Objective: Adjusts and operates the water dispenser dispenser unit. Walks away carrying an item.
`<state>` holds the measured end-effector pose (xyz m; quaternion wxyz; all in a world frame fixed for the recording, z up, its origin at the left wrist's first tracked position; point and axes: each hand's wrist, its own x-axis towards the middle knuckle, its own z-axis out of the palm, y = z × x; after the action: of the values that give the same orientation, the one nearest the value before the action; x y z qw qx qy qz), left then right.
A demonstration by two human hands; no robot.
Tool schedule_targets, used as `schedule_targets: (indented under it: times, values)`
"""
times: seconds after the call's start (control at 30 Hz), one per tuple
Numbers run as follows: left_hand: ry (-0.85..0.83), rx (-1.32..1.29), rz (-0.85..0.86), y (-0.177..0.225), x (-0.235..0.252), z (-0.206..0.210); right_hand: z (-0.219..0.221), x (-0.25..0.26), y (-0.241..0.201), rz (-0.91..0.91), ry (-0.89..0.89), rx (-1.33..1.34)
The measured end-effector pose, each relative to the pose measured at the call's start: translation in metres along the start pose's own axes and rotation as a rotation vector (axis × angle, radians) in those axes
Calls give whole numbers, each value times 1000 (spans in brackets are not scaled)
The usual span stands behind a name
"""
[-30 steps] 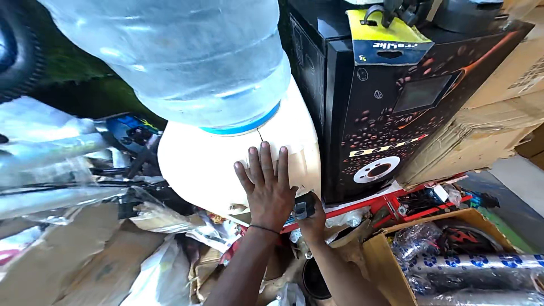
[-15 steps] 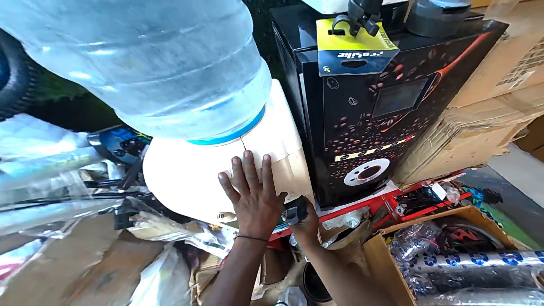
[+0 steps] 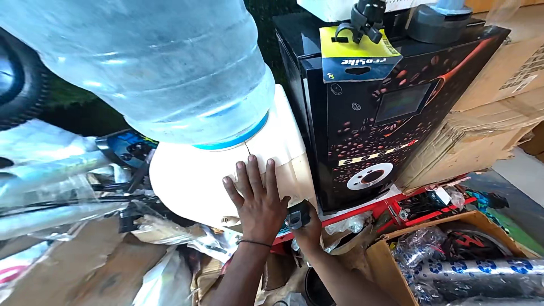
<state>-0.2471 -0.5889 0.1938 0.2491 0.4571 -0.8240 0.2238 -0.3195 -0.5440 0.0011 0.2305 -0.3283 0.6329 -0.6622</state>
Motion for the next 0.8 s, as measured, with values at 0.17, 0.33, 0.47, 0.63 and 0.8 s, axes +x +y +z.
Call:
schedule_targets:
  times: [0.17,0.33,0.47,0.63,0.8]
  values:
    - [7,-6,-5,0,0,1,-1,1,-1,-33,-2,18]
    - [4,10,-1,0,0,1,0,1,-1,-43,5,22]
    - [-17,10,-7,0,0,0,-1,0,0,-42,4,19]
    - [-2,4,0,0,0,0,0,0,1,-16,4,10]
    - [20,8,-5,-1,-1,3,1,1,0,-31,4,32]
